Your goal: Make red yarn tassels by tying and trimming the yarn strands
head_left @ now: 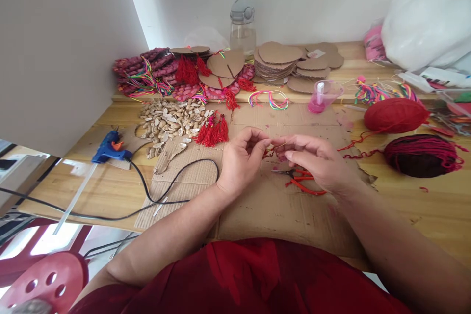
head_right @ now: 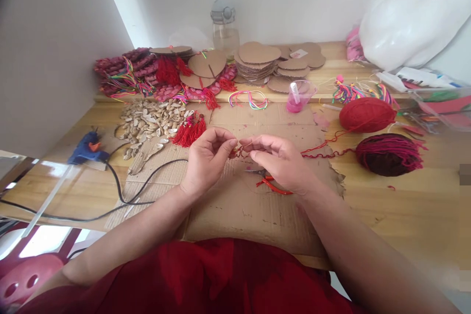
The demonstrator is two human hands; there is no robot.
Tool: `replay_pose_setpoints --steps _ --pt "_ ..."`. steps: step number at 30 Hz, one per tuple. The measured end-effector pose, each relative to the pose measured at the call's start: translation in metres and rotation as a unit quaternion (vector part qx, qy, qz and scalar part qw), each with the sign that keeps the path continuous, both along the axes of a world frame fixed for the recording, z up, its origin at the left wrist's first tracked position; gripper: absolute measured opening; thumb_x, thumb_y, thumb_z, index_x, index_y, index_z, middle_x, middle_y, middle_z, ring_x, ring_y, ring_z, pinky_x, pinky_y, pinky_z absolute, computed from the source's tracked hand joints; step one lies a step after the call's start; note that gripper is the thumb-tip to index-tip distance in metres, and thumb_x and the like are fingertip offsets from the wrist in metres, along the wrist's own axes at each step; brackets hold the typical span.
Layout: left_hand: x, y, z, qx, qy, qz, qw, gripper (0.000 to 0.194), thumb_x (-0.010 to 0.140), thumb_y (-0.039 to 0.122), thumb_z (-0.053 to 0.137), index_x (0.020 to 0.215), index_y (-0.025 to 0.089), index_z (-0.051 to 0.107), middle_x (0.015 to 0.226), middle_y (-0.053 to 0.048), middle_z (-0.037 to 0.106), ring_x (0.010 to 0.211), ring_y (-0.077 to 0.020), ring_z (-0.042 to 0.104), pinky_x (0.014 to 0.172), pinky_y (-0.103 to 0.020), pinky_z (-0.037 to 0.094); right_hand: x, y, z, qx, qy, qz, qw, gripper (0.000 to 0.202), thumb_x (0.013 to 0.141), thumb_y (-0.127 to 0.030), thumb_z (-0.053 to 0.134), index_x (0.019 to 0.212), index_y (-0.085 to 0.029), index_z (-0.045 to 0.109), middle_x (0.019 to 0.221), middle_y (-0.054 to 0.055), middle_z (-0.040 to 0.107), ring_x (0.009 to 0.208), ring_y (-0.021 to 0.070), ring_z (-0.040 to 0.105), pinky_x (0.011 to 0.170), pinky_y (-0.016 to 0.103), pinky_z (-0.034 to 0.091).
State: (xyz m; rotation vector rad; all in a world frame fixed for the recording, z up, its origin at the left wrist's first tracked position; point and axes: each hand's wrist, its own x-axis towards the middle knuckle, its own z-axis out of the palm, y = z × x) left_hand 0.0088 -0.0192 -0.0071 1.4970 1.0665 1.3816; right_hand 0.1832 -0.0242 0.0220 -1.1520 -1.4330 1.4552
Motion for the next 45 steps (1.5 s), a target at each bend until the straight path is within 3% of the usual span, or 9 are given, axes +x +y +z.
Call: replay_pose_setpoints --steps 7,13,16,21,26,30,34,39,45 --pt "0.000 -0.002 -0.002 0.027 0.041 0.003 0.999 0.008 0.091 0.025 0.063 0.089 0.017 0.061 0.074 0.001 0.062 0.060 -0.0078 0.057 0.056 -0.020 0.049 0.002 0.001 -0.011 0.028 -0.008 -0.065 0.997 0.017 0.084 -0.039 0.073 0.092 -0.026 0.078 0.082 0.003 0.070 0.066 0.0140 0.059 0.050 0.025 0.046" --pt "0.002 -0.003 -0.001 0.012 -0.002 -0.021 1.000 0.007 0.094 0.024 0.057 0.090 0.019 0.056 0.074 0.002 0.059 0.056 -0.0076 0.056 0.052 -0.020 0.049 -0.001 0.002 -0.015 -0.015 0.088 -0.059 0.994 0.018 0.078 -0.039 0.079 0.086 -0.024 0.074 0.076 0.002 0.066 0.065 0.0127 0.056 0.050 0.024 0.040" --pt "0.002 -0.003 -0.003 0.031 0.024 -0.017 0.999 0.005 0.095 0.024 0.055 0.091 0.020 0.054 0.074 0.002 0.060 0.061 -0.0086 0.058 0.058 -0.021 0.050 -0.006 0.000 -0.011 -0.036 0.146 -0.045 0.988 0.022 0.075 -0.040 0.079 0.082 -0.024 0.067 0.089 0.002 0.067 0.066 0.0122 0.055 0.051 0.025 0.040" --pt "0.000 -0.005 -0.005 0.072 0.089 -0.004 0.993 0.003 0.097 0.022 0.051 0.095 0.021 0.051 0.079 0.001 0.062 0.067 -0.0089 0.059 0.062 -0.021 0.049 -0.011 -0.002 -0.011 -0.061 0.151 -0.009 0.987 0.029 0.078 -0.046 0.075 0.083 -0.025 0.054 0.092 0.000 0.065 0.062 0.0118 0.053 0.051 0.025 0.039" --pt "0.000 -0.005 -0.001 0.101 0.109 -0.003 0.989 0.004 0.097 0.020 0.052 0.093 0.021 0.052 0.083 0.001 0.064 0.069 -0.0082 0.059 0.064 -0.020 0.047 -0.011 -0.001 -0.013 -0.074 0.169 -0.010 0.983 0.027 0.080 -0.042 0.075 0.082 -0.025 0.054 0.085 -0.002 0.062 0.061 0.0106 0.051 0.050 0.024 0.038" --pt "0.000 -0.004 0.001 0.052 0.062 -0.015 0.997 0.005 0.095 0.024 0.055 0.092 0.021 0.053 0.075 0.002 0.061 0.062 -0.0079 0.056 0.059 -0.020 0.046 -0.008 0.001 -0.012 -0.075 0.174 -0.028 0.982 0.027 0.078 -0.041 0.077 0.082 -0.024 0.057 0.084 -0.001 0.061 0.063 0.0108 0.053 0.052 0.024 0.042" --pt "0.000 -0.002 0.000 0.012 0.043 -0.007 0.999 0.006 0.092 0.024 0.059 0.089 0.020 0.056 0.070 0.003 0.061 0.057 -0.0076 0.055 0.055 -0.019 0.045 -0.009 -0.002 -0.010 -0.008 0.113 -0.042 0.993 0.029 0.080 -0.048 0.075 0.089 -0.023 0.062 0.086 0.002 0.062 0.070 0.0143 0.060 0.055 0.026 0.047" --pt "-0.001 -0.001 -0.003 -0.007 0.062 -0.027 0.998 0.006 0.092 0.025 0.060 0.091 0.020 0.060 0.070 0.001 0.065 0.058 -0.0091 0.060 0.055 -0.020 0.047 -0.013 -0.009 -0.017 0.101 -0.037 -0.060 0.992 0.022 0.082 -0.033 0.076 0.096 -0.023 0.063 0.092 0.005 0.069 0.080 0.0183 0.064 0.068 0.031 0.053" --pt "0.001 -0.001 0.002 -0.042 0.036 -0.016 0.998 0.009 0.089 0.026 0.064 0.087 0.018 0.059 0.062 0.003 0.062 0.051 -0.0075 0.055 0.049 -0.019 0.043 -0.009 -0.007 -0.023 0.128 -0.127 -0.081 0.980 0.005 0.088 -0.027 0.066 0.085 -0.022 0.065 0.080 0.003 0.068 0.066 0.0158 0.061 0.058 0.029 0.047"
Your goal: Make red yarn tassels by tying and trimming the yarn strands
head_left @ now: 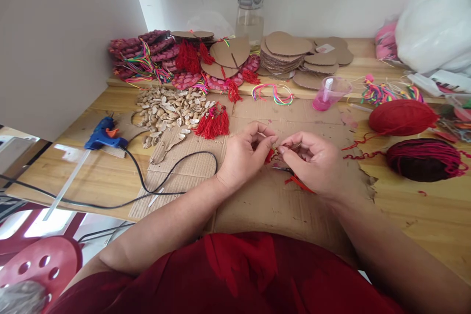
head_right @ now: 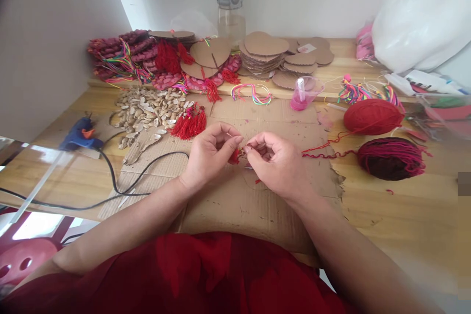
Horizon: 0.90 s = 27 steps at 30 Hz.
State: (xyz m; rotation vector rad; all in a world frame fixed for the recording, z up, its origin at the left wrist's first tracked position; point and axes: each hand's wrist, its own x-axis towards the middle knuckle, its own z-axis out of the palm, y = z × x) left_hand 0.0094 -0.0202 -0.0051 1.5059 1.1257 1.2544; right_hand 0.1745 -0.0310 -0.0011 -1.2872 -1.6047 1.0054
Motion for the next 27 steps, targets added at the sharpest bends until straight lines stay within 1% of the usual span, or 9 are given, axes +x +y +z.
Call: replay_pose_setpoints --steps 2,4,6,8,12,13,17,22,27 --pt "0.000 0.001 0.002 -0.021 -0.021 -0.003 1.000 0.010 0.088 0.027 0.064 0.086 0.018 0.058 0.060 0.004 0.060 0.049 -0.0071 0.052 0.047 -0.018 0.042 0.001 0.001 0.000 0.006 -0.016 -0.005 1.000 0.004 0.087 -0.025 0.065 0.084 -0.022 0.064 0.077 0.002 0.067 0.063 0.0147 0.059 0.055 0.028 0.045" --pt "-0.002 0.001 0.005 -0.051 -0.051 -0.021 0.997 0.011 0.088 0.028 0.063 0.089 0.018 0.057 0.059 0.004 0.060 0.049 -0.0076 0.054 0.048 -0.019 0.044 0.002 0.001 0.001 0.012 -0.021 -0.009 1.000 0.004 0.087 -0.024 0.064 0.084 -0.022 0.064 0.075 0.002 0.066 0.062 0.0146 0.059 0.055 0.027 0.045" --pt "-0.004 0.002 0.007 -0.088 -0.084 -0.048 0.991 0.013 0.088 0.027 0.063 0.095 0.018 0.057 0.062 0.003 0.063 0.051 -0.0091 0.058 0.052 -0.021 0.049 0.002 0.001 0.001 0.018 -0.028 -0.014 0.999 0.004 0.087 -0.024 0.064 0.083 -0.022 0.063 0.074 0.002 0.065 0.060 0.0143 0.058 0.054 0.027 0.045" --pt "-0.006 0.002 0.009 -0.113 -0.101 -0.071 0.986 0.021 0.085 0.024 0.065 0.102 0.017 0.056 0.070 0.000 0.067 0.058 -0.0106 0.063 0.058 -0.023 0.053 0.002 0.002 0.002 0.021 -0.036 -0.021 0.999 0.005 0.087 -0.024 0.064 0.083 -0.022 0.063 0.073 0.002 0.066 0.059 0.0140 0.058 0.053 0.027 0.044" --pt "-0.009 0.003 0.011 -0.107 -0.077 -0.078 0.988 0.037 0.074 0.013 0.073 0.108 0.015 0.057 0.080 -0.002 0.071 0.068 -0.0107 0.067 0.065 -0.021 0.053 0.005 0.003 0.005 0.023 -0.042 -0.024 0.999 0.004 0.087 -0.024 0.063 0.085 -0.021 0.064 0.077 0.003 0.068 0.065 0.0154 0.063 0.058 0.027 0.048" --pt "-0.009 0.003 0.012 -0.108 -0.070 -0.076 0.989 0.039 0.073 0.012 0.073 0.108 0.015 0.056 0.080 -0.002 0.072 0.069 -0.0106 0.067 0.066 -0.021 0.053 0.005 0.003 0.006 0.026 -0.043 -0.018 0.999 0.003 0.087 -0.023 0.063 0.087 -0.021 0.065 0.080 0.004 0.069 0.068 0.0160 0.064 0.059 0.027 0.050" --pt "-0.007 0.003 0.013 -0.119 -0.058 -0.072 0.989 0.039 0.073 0.010 0.070 0.109 0.015 0.056 0.081 -0.002 0.073 0.070 -0.0110 0.069 0.067 -0.022 0.054 0.005 0.002 0.007 0.040 -0.053 0.010 0.998 0.015 0.086 -0.025 0.066 0.100 -0.020 0.068 0.092 0.006 0.074 0.076 0.0174 0.068 0.062 0.027 0.053" --pt "-0.007 0.002 0.011 -0.107 -0.042 -0.067 0.991 0.038 0.073 0.009 0.069 0.108 0.014 0.058 0.080 -0.002 0.073 0.068 -0.0110 0.068 0.065 -0.021 0.053 0.003 -0.001 0.010 0.052 -0.102 -0.002 0.993 0.010 0.086 -0.026 0.066 0.092 -0.020 0.072 0.083 0.004 0.074 0.062 0.0140 0.064 0.053 0.025 0.048" --pt "-0.007 0.002 0.007 -0.101 -0.036 -0.071 0.992 0.035 0.074 0.008 0.068 0.107 0.014 0.060 0.081 -0.003 0.073 0.068 -0.0109 0.068 0.065 -0.021 0.053 0.003 0.000 0.008 0.045 -0.098 -0.003 0.994 0.010 0.086 -0.025 0.066 0.090 -0.021 0.074 0.078 0.003 0.074 0.058 0.0127 0.062 0.052 0.025 0.047"
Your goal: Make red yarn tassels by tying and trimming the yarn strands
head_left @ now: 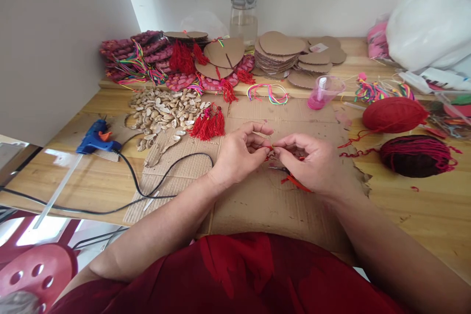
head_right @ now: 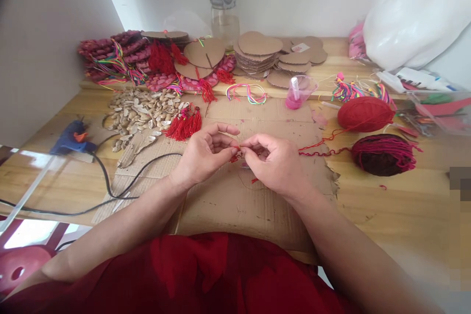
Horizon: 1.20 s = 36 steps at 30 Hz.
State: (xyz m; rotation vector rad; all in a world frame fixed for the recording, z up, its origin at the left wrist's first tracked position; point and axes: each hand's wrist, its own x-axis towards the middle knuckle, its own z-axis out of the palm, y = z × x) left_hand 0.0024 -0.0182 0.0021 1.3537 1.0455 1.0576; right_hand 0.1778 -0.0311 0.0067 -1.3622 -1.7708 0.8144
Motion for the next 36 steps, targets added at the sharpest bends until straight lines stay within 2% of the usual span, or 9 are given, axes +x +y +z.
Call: replay_pose_setpoints --steps 6,10,13,16,19,23,27,30,36 --pt "0.000 0.001 -0.001 -0.014 -0.021 0.004 1.000 0.034 0.073 0.007 0.069 0.104 0.014 0.058 0.081 -0.003 0.073 0.071 -0.0111 0.068 0.066 -0.021 0.054 0.003 0.002 -0.006 -0.014 0.030 0.004 0.999 0.011 0.087 -0.026 0.066 0.090 -0.021 0.076 0.076 0.002 0.074 0.056 0.0128 0.060 0.050 0.025 0.044" --pt "0.000 0.002 0.002 -0.060 -0.048 0.001 0.997 0.033 0.073 0.011 0.071 0.103 0.015 0.057 0.081 -0.003 0.071 0.061 -0.0097 0.064 0.057 -0.022 0.054 0.002 0.000 -0.003 0.023 0.002 -0.001 1.000 0.011 0.087 -0.023 0.064 0.089 -0.022 0.075 0.079 0.003 0.075 0.059 0.0139 0.061 0.051 0.026 0.045" --pt "0.000 0.002 0.003 -0.081 -0.080 0.009 0.993 0.035 0.071 0.012 0.073 0.103 0.014 0.059 0.094 -0.007 0.071 0.078 -0.0159 0.069 0.057 -0.024 0.057 0.000 -0.002 -0.001 0.060 -0.023 -0.005 0.998 0.012 0.086 -0.021 0.063 0.089 -0.022 0.075 0.081 0.003 0.075 0.060 0.0142 0.063 0.052 0.026 0.046" --pt "-0.002 0.003 0.001 -0.095 -0.123 -0.001 0.988 0.036 0.070 0.013 0.075 0.105 0.013 0.064 0.102 -0.010 0.073 0.092 -0.0199 0.071 0.069 -0.028 0.060 0.000 -0.002 0.000 0.059 -0.027 -0.006 0.998 0.011 0.086 -0.022 0.064 0.091 -0.021 0.074 0.083 0.003 0.076 0.060 0.0137 0.064 0.052 0.025 0.047" --pt "-0.004 0.004 -0.003 -0.099 -0.110 -0.020 0.989 0.034 0.071 0.021 0.079 0.102 0.012 0.070 0.093 -0.009 0.075 0.081 -0.0165 0.072 0.077 -0.029 0.058 0.000 -0.002 -0.001 0.044 -0.015 -0.007 0.999 0.012 0.088 -0.024 0.063 0.092 -0.021 0.073 0.084 0.003 0.076 0.064 0.0143 0.066 0.053 0.025 0.048" --pt "-0.004 0.005 -0.005 -0.077 -0.089 -0.011 0.993 0.027 0.072 0.029 0.082 0.090 0.011 0.074 0.084 -0.007 0.075 0.072 -0.0133 0.069 0.071 -0.026 0.055 0.000 -0.001 -0.002 0.038 -0.011 -0.012 0.999 0.012 0.089 -0.026 0.063 0.093 -0.022 0.073 0.088 0.004 0.076 0.067 0.0155 0.067 0.053 0.026 0.049" --pt "-0.003 0.006 -0.004 -0.067 -0.092 0.000 0.994 0.022 0.075 0.030 0.080 0.082 0.011 0.071 0.069 -0.003 0.070 0.063 -0.0098 0.063 0.064 -0.022 0.051 0.000 0.002 -0.002 -0.025 0.060 0.002 0.998 0.015 0.087 -0.031 0.067 0.098 -0.021 0.072 0.093 0.005 0.076 0.074 0.0169 0.070 0.061 0.028 0.056" --pt "-0.002 0.008 -0.004 -0.050 -0.103 0.021 0.993 0.023 0.076 0.031 0.079 0.081 0.012 0.068 0.067 -0.001 0.068 0.061 -0.0093 0.062 0.061 -0.021 0.050 0.006 0.008 0.001 -0.107 0.139 0.031 0.984 0.029 0.083 -0.035 0.073 0.107 -0.019 0.070 0.097 0.007 0.075 0.082 0.0187 0.071 0.063 0.028 0.058" --pt "-0.002 0.009 -0.006 -0.018 -0.113 0.034 0.993 0.019 0.078 0.028 0.076 0.080 0.013 0.064 0.069 -0.001 0.067 0.063 -0.0090 0.061 0.063 -0.022 0.050 0.028 0.021 0.003 -0.195 0.168 0.072 0.964 0.039 0.086 -0.052 0.069 0.097 -0.016 0.075 0.083 0.007 0.071 0.064 0.0120 0.062 0.045 0.019 0.040"
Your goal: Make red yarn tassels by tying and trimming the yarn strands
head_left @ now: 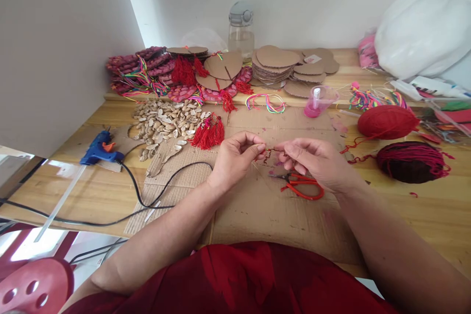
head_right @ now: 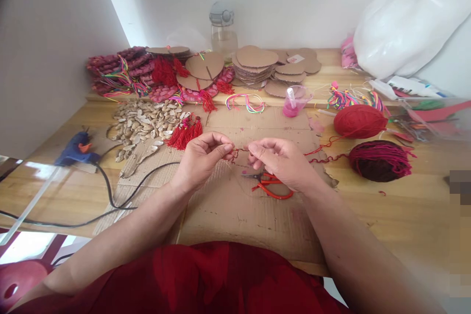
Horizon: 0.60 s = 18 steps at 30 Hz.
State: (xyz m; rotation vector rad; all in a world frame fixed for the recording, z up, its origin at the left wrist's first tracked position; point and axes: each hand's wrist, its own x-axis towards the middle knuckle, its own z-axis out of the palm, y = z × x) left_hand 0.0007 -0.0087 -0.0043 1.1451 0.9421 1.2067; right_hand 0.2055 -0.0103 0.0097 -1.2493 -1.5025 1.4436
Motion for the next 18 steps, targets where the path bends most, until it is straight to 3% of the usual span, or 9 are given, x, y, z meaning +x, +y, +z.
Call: replay_pose_setpoints --steps 4,8,13,18 --pt "0.001 0.000 0.000 0.013 -0.004 0.022 1.000 0.018 0.079 0.028 0.075 0.081 0.014 0.064 0.070 -0.001 0.067 0.063 -0.0094 0.061 0.062 -0.022 0.051 0.007 0.002 -0.001 -0.039 0.014 -0.016 0.999 0.039 0.082 -0.051 0.073 0.099 -0.016 0.075 0.081 0.007 0.070 0.058 0.0099 0.057 0.040 0.019 0.033" --pt "0.001 0.000 0.000 0.016 -0.018 0.028 0.999 0.018 0.078 0.027 0.076 0.080 0.014 0.064 0.070 0.000 0.066 0.063 -0.0093 0.061 0.064 -0.023 0.052 0.003 0.002 0.000 -0.048 0.017 -0.016 0.999 0.035 0.077 -0.039 0.078 0.103 -0.017 0.074 0.070 0.002 0.066 0.048 0.0055 0.045 0.040 0.019 0.030" --pt "0.004 -0.002 0.002 0.007 -0.012 0.018 1.000 0.015 0.080 0.025 0.075 0.081 0.014 0.064 0.070 0.000 0.066 0.066 -0.0095 0.061 0.066 -0.023 0.052 -0.012 -0.001 -0.004 -0.053 0.089 -0.061 0.993 0.033 0.069 -0.035 0.083 0.095 -0.017 0.075 0.075 0.002 0.067 0.061 0.0103 0.056 0.044 0.019 0.033" --pt "0.006 -0.005 0.002 0.005 -0.007 0.001 1.000 0.013 0.081 0.023 0.073 0.080 0.013 0.064 0.069 0.000 0.065 0.064 -0.0089 0.060 0.065 -0.022 0.050 -0.018 -0.001 -0.006 -0.067 0.180 -0.111 0.975 0.027 0.066 -0.037 0.086 0.080 -0.018 0.073 0.075 0.002 0.066 0.061 0.0099 0.056 0.045 0.019 0.034"
